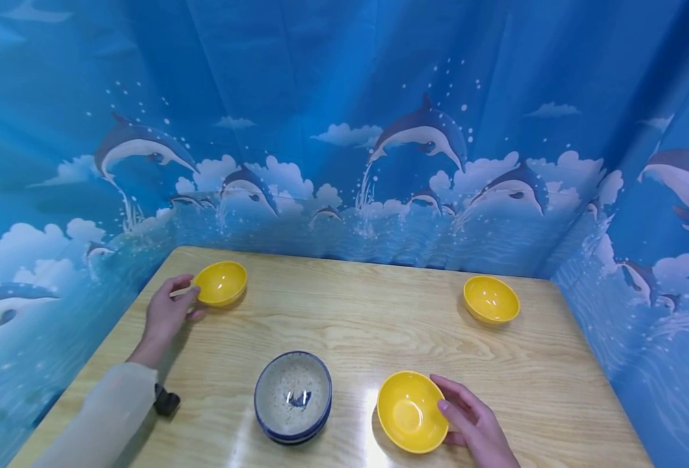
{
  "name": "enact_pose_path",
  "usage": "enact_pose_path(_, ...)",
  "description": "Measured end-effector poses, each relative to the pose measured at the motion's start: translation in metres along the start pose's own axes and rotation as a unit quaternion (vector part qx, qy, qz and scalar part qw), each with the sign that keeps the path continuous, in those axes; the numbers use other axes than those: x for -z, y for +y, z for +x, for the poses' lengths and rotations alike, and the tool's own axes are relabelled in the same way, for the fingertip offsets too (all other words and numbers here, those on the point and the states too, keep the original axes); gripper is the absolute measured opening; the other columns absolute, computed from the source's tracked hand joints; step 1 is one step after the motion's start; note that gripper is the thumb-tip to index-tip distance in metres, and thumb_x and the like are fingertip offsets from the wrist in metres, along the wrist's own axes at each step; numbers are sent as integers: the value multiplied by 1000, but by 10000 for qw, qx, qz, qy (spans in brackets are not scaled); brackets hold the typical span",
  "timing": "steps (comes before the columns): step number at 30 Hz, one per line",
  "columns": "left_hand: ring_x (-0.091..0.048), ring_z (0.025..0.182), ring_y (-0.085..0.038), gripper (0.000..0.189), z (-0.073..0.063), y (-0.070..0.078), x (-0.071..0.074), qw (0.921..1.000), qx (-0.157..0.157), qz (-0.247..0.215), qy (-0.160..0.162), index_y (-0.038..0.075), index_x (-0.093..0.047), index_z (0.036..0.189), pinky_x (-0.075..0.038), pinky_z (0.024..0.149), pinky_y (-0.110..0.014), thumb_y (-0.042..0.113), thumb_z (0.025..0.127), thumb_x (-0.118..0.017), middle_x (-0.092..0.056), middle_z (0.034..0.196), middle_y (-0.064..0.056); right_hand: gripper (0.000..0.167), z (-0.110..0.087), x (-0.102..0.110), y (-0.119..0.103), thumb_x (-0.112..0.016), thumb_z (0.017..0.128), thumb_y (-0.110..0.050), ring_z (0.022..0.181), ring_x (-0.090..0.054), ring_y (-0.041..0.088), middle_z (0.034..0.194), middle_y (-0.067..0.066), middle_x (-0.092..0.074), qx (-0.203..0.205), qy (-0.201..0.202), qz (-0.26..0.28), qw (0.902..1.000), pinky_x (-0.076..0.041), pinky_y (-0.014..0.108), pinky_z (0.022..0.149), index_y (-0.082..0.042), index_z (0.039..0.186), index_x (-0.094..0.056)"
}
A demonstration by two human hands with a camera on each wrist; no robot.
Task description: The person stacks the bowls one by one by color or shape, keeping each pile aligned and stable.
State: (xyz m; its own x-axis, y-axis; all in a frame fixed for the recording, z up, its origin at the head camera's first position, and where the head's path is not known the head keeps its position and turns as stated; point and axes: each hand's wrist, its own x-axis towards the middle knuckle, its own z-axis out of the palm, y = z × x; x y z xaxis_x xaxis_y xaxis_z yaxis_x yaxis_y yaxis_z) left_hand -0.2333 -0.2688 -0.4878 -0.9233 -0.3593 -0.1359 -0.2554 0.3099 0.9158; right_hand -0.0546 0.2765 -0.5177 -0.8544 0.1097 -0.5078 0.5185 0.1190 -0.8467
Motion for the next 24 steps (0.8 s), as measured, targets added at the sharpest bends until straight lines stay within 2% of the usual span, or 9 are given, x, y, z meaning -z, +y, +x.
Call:
enact_pose_path(4,-54,146,-37,57,4,-4,-4,9993,201,-274,-147,10,-41,166,-67,81,-24,21,113,-57,-42,166,-19,77,0,0,0,-74,102,-49,137,-63,33,170,23,-44,1,0,7,10000,-67,48,96,-12,164,-46)
enact_pose_path(11,-57,142,-40,60,5,-2,-9,9961,494,-659,-329,12,-30,171,-68,84,-28,19,115,-51,-38,171,-22,74,2,0,0,-71,105,-47,137,-63,32,170,24,-43,48,4,-9,10000,-68,48,95,-10,165,-46)
enact_pose_path(15,-56,145,-41,62,5,0,-12,9942,621,-779,-406,15,-26,173,-68,87,-29,16,115,-50,-35,173,-22,72,2,0,0,-69,107,-45,137,-63,32,170,24,-43,78,0,-14,10000,-68,47,95,-10,165,-45)
enact_pose_path(24,-58,141,-41,61,4,2,-12,9935,605,-798,-533,14,-32,171,-68,88,-31,9,113,-48,-38,170,-24,72,0,0,0,-69,107,-44,139,-62,32,171,23,-42,98,-31,31,9999,-67,47,96,-9,165,-45)
